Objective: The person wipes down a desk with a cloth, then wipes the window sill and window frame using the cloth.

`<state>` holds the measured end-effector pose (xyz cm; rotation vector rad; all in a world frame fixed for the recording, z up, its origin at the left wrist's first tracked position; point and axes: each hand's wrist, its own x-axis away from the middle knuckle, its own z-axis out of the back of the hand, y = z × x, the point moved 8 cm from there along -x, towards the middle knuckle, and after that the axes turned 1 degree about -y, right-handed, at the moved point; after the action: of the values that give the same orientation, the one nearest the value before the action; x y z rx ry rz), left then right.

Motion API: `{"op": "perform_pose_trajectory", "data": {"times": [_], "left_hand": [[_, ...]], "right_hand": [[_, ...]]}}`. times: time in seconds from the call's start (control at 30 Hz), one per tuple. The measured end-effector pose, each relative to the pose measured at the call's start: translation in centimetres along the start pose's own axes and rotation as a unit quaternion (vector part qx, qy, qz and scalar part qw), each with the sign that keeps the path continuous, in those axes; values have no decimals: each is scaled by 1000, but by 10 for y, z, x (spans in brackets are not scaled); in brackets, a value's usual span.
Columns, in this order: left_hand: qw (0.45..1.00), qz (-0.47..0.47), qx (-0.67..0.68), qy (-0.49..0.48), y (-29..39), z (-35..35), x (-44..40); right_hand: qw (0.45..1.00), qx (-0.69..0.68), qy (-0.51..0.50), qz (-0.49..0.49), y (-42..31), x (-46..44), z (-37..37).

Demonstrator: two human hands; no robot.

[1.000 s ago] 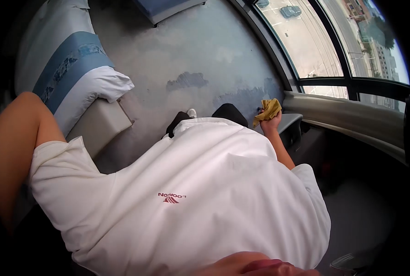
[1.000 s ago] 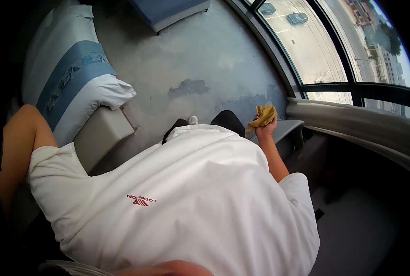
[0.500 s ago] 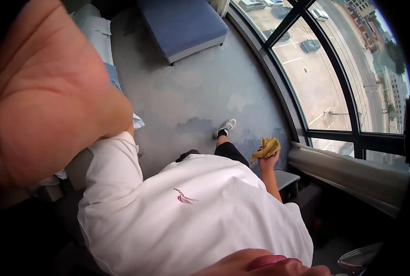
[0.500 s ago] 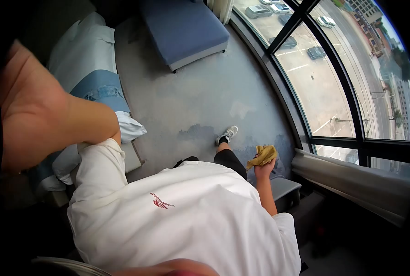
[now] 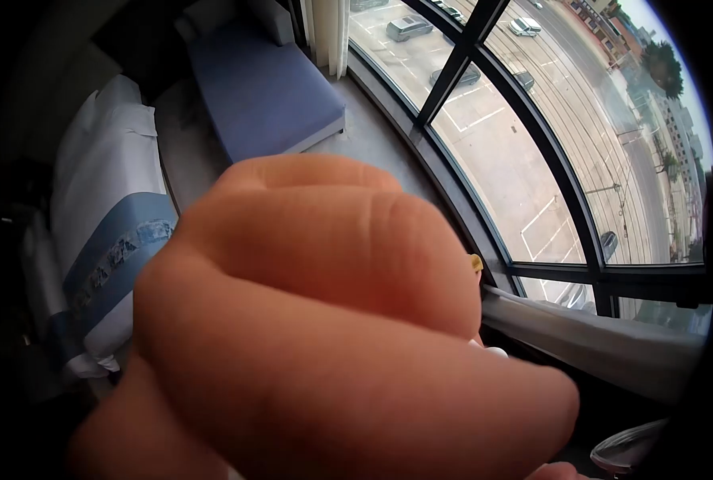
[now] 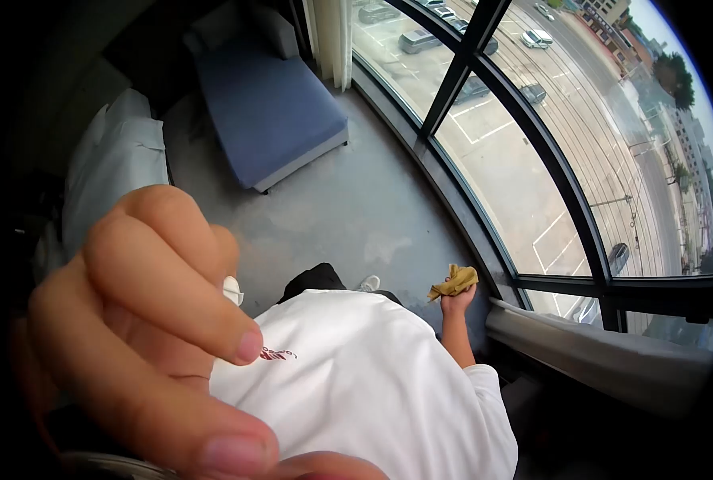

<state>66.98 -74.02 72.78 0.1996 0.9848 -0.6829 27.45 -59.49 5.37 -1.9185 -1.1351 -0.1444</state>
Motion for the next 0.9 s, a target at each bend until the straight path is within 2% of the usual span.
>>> {"op": "perform_pose_trajectory", "data": {"times": [0.07,0.1,0.13,0.2,0.27,0.4,0.43,0.53,0.7,0.73,0.8,0.83,0.87,0.9], "left_hand": [[1000,-1,-6,2,-18,4,7],[1000,-3,-3,4,-27,6,9],[1000,-1,3,10,-38,8,15],[1000,-10,14,15,-61,12,21],[999,-31,28,21,-83,21,33],[997,-45,49,25,-125,47,63],[997,-48,57,27,-138,56,73],[994,-64,79,31,-174,88,102],[987,-42,127,90,-254,110,155],[982,-15,147,118,-282,102,171],[959,107,204,167,-341,53,223],[928,218,242,180,-370,16,269],[875,389,242,156,-390,-27,322],[827,495,251,89,-388,-65,366]], "right_hand": [[999,11,-43,4,-10,-25,-39],[999,-7,-28,29,-21,-16,-78],[999,2,-13,31,-21,-20,-88],[997,-20,-73,-13,-11,-29,-93],[1000,-20,13,8,-8,-30,-113],[999,-25,43,15,22,-45,-106],[996,-26,80,37,27,-44,-110],[993,-66,91,34,53,-54,-116],[977,-143,120,106,63,-74,-164],[973,-160,124,111,65,-73,-169],[971,-198,88,101,72,-86,-179],[970,-218,58,89,77,-96,-187],[970,-228,51,71,80,-89,-186],[969,-238,44,53,83,-82,-185]]}}
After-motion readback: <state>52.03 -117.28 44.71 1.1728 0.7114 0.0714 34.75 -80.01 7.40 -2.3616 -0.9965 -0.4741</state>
